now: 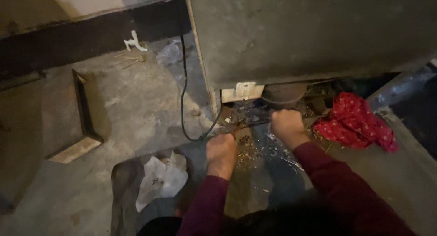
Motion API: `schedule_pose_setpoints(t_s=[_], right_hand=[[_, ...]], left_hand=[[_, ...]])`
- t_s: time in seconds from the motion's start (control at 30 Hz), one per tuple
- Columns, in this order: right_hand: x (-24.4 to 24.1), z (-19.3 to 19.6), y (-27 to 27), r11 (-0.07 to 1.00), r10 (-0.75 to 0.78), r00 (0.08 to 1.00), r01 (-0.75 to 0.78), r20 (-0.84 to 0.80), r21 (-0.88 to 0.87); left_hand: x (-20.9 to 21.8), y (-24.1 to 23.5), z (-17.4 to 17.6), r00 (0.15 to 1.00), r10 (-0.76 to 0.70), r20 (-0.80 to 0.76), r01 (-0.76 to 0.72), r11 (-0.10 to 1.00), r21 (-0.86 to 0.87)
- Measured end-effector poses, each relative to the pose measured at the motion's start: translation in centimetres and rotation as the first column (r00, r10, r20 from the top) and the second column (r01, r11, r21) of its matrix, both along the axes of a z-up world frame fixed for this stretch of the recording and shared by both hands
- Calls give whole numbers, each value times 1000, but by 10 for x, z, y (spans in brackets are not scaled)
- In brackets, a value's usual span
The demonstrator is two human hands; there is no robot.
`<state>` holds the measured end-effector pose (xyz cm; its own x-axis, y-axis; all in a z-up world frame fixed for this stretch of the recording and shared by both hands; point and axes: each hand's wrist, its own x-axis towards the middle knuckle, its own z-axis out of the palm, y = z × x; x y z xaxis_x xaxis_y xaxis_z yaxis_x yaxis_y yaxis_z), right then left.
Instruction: The person sits on the floor and uses a screwdriver to adjust a small electrical fixture mounted near the base of a wall. They repeatedly insert the screwdriver into the fixture, turn it, and occasionally use a red cloth to wipe the area. The person also handles a small metal component and a white plastic bag nearby.
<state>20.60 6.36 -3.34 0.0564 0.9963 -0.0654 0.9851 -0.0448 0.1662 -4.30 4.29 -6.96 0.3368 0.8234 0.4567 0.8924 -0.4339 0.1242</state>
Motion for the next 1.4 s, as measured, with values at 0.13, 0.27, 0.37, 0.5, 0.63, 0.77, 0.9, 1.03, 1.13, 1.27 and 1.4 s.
schedule_pose_setpoints(t_s=[0.13,0.27,0.37,0.5,0.63,0.77,0.9,1.03,1.13,1.27,1.4], right_hand=[[-14,-5,9,995,-91,992,87,-91,-47],[-10,-1,20,942,-317,897,261,-309,-209],[-5,2,15,853,-504,763,370,-404,-368],[4,7,-11,913,-406,774,321,-485,-252],[6,17,-37,904,-426,752,335,-502,-264],[11,13,-84,981,-190,918,188,-349,-40],[5,12,-113,962,-175,943,226,-285,156],[2,7,-126,929,-314,858,366,-407,54],[6,-11,-128,881,-440,775,471,-453,-49],[16,-46,-127,787,-587,688,608,-427,-102],[23,-63,-130,800,-473,624,600,-623,-6]], left_hand=[[-2,6,-1,997,-56,52,53,997,58],[-2,11,10,999,-40,-35,33,987,-160],[-6,9,23,997,-64,-36,51,961,-273],[-11,2,49,999,-24,-24,7,847,-531],[-30,-3,86,999,6,-48,-35,765,-643],[-65,-27,94,999,45,19,-23,779,-627],[-65,-50,71,981,187,-44,-177,793,-582],[-61,-71,50,995,104,-8,-97,891,-444],[-49,-75,52,978,205,-23,-167,722,-671],[-35,-80,61,969,193,151,-55,772,-634],[-30,-74,57,956,267,124,-133,767,-628]])
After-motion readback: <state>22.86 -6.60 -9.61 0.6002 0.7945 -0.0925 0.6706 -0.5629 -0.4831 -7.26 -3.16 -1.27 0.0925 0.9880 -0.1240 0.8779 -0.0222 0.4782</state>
